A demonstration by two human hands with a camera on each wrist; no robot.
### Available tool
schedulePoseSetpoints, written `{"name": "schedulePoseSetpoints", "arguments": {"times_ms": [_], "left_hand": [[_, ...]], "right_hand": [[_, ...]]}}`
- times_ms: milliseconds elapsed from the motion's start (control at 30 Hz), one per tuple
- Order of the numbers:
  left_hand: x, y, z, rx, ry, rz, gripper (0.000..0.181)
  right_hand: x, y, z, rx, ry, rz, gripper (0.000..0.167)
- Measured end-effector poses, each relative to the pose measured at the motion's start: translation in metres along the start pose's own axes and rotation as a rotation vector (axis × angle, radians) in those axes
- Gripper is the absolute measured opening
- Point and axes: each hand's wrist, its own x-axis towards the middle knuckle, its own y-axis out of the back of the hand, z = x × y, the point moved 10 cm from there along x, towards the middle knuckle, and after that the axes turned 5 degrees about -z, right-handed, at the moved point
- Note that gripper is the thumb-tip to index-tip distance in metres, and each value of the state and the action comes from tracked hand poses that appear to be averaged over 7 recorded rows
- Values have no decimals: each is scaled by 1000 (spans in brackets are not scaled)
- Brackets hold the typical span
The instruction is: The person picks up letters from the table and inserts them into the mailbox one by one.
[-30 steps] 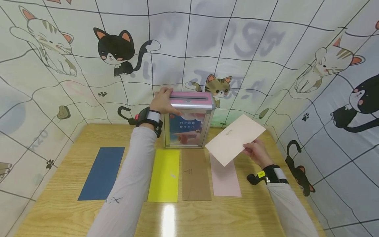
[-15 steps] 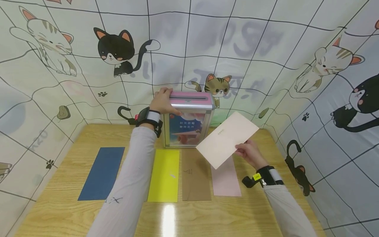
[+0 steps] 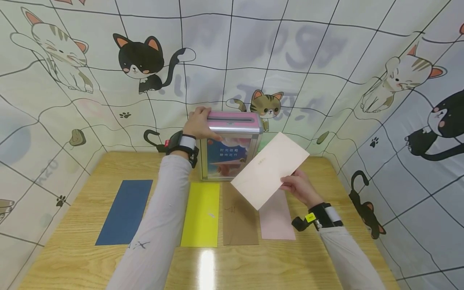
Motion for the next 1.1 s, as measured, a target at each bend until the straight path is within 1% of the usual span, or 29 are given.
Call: {"name": "schedulePoseSetpoints", "arguments": {"times_ms": [167, 367, 600, 833, 1100], "left_hand": [[0, 0, 0, 3, 9, -2, 111], [-1, 1, 0, 10, 16, -7, 110], [-1, 2, 1, 1, 19, -8, 109], [-2, 2, 1, -1, 22, -9, 110], [-2, 1, 0, 0, 24, -15, 111]], "right_hand": [[1, -9, 0, -1, -19, -15, 36], [3, -18, 4, -30, -46, -30, 43], [6, -29, 7, -48, -59, -67, 42], [6, -33, 8, -53, -66, -76, 46], [3, -39, 7, -57, -62, -109, 47]]}}
